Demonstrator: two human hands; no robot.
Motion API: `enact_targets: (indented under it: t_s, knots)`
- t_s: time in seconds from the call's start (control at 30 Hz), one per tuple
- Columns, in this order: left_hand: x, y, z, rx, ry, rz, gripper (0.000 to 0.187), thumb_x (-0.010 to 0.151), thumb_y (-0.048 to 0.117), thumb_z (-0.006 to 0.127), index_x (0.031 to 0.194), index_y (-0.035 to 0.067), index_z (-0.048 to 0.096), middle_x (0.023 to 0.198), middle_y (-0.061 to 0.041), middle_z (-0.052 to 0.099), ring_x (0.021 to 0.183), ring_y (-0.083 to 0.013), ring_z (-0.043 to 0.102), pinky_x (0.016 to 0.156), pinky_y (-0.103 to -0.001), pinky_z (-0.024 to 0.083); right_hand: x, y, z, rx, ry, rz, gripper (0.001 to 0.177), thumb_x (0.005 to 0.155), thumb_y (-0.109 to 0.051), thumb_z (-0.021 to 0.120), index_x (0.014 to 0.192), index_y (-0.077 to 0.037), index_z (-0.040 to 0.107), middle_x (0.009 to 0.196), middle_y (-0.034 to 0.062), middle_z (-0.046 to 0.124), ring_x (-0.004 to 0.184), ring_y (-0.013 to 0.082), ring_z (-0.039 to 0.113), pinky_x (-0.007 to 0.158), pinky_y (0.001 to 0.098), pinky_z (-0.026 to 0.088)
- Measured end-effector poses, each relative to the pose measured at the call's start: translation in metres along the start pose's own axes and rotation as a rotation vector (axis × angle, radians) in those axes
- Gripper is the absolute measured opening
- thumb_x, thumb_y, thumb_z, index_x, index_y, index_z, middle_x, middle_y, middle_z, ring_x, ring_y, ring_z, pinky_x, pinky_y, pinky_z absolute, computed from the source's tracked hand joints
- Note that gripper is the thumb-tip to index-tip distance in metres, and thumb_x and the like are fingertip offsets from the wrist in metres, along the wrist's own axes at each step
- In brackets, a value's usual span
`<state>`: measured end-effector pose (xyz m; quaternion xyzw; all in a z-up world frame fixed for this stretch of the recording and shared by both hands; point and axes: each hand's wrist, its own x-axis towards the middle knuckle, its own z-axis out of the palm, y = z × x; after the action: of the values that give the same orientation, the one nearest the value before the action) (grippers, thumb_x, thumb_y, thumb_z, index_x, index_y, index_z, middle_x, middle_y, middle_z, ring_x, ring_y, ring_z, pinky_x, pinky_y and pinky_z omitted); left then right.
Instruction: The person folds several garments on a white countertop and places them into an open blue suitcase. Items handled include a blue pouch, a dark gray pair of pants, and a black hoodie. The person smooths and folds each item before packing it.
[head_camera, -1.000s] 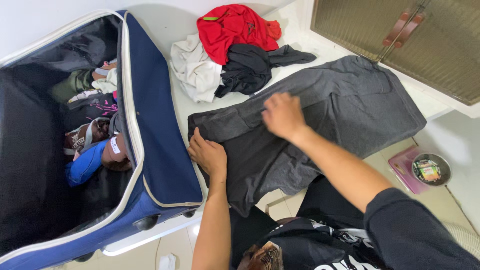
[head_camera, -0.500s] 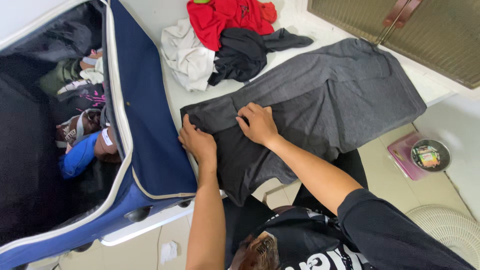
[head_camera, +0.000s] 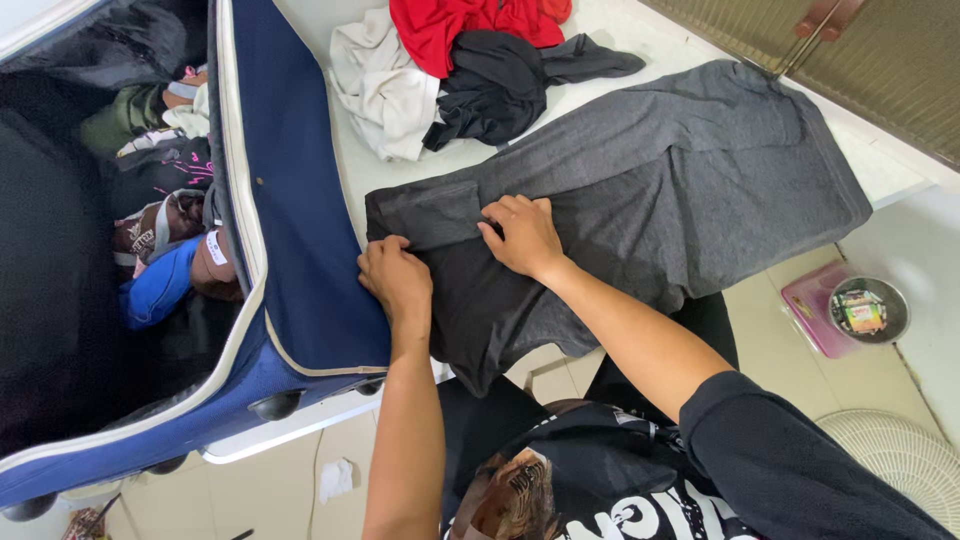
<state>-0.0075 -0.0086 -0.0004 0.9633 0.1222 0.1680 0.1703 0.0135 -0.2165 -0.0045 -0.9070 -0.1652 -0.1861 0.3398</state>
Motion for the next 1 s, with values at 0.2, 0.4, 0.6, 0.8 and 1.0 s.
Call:
enact_targets:
  t_s: [0.2,0.4,0.6,0.8,1.0]
  knots:
    - [-0.002,-0.007,-0.021,-0.051,-0.038,-0.080,0.019,0.084,0.002,0.063,0.098,0.009,0.074,0.114,-0.012,0.064,0.114,-0.0353,0.056,0.103,-0.051,0.044,-0.005,0.006,0.001,0.076,-0.034,0.034,0.013,0.091,-0.023,0.071,0.091,-0.010,0.070,0.080,0.0011,0.066,0.083,0.0214,0.063,0.088,0.0407,0.039]
    - [-0.015,0.009,-0.028,-0.103,0.016,0.077,0.041,0.074,0.002,0.064,0.113,0.009,0.070,0.126,-0.018,0.057,0.122,-0.0422,0.050,0.097,-0.057,0.043,-0.003,0.003,-0.002,0.077,-0.149,-0.008,0.018,0.087,-0.027,0.074,0.085,-0.010,0.069,0.072,-0.0001,0.066,0.076,0.0213,0.064,0.081,0.0403,0.042]
    - [-0.029,0.015,0.006,-0.079,-0.209,0.355,0.053,0.083,0.012,0.064,0.137,0.011,0.062,0.149,-0.016,0.049,0.143,-0.0385,0.039,0.116,-0.060,0.029,-0.005,0.015,-0.019,0.090,-0.001,-0.157,0.024,0.081,-0.011,0.067,0.105,-0.009,0.072,0.100,0.0084,0.067,0.092,0.0281,0.066,0.082,0.0431,0.046]
    - [0.009,-0.015,0.044,-0.093,-0.088,0.278,0.043,0.095,0.010,0.058,0.137,0.011,0.065,0.152,-0.006,0.053,0.147,-0.0292,0.040,0.123,-0.052,0.028,-0.001,0.085,-0.080,-0.214,0.004,0.007,0.041,0.074,-0.008,0.069,0.115,-0.012,0.073,0.119,0.0100,0.063,0.113,0.0341,0.057,0.089,0.0527,0.046]
    - [0.021,-0.020,0.060,-0.134,0.036,0.281,0.037,0.092,0.006,0.058,0.126,0.002,0.071,0.139,-0.015,0.066,0.135,-0.0337,0.054,0.116,-0.049,0.038,-0.019,0.160,-0.162,-0.572,-0.046,0.127,0.036,0.080,-0.012,0.073,0.114,-0.019,0.077,0.125,0.0014,0.066,0.118,0.0293,0.055,0.090,0.0551,0.043]
